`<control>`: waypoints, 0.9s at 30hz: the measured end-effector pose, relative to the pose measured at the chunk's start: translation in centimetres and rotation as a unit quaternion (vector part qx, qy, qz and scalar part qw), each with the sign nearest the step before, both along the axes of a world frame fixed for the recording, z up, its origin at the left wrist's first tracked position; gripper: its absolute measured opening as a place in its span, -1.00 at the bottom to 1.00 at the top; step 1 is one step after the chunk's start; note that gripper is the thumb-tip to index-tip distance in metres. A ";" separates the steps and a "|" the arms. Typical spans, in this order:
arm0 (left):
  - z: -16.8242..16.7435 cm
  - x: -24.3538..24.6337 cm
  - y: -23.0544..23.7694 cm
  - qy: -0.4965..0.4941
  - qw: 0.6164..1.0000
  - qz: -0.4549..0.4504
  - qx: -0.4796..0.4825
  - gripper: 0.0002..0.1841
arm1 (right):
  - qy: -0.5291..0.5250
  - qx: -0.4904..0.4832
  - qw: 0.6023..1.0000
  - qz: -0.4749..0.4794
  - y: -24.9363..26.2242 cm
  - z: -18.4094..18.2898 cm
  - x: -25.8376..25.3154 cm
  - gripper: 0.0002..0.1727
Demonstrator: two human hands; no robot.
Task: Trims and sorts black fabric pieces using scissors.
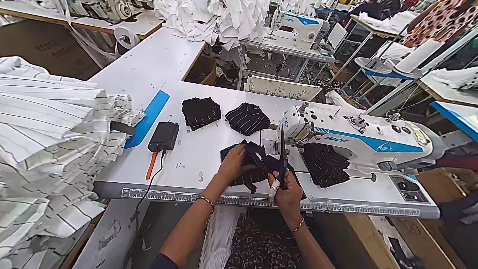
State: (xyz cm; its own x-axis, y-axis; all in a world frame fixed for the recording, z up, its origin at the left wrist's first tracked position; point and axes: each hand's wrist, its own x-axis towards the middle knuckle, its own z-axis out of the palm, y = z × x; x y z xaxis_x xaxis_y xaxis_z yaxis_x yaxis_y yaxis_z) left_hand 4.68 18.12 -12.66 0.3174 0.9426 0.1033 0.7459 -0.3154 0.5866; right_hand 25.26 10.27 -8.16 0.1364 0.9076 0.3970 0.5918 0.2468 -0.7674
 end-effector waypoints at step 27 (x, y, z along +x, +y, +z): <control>-0.1 -3.6 -3.3 0.124 0.990 0.014 -0.069 -0.35 | 0.185 -0.592 0.741 0.258 -5.4 1.4 4.9 -0.63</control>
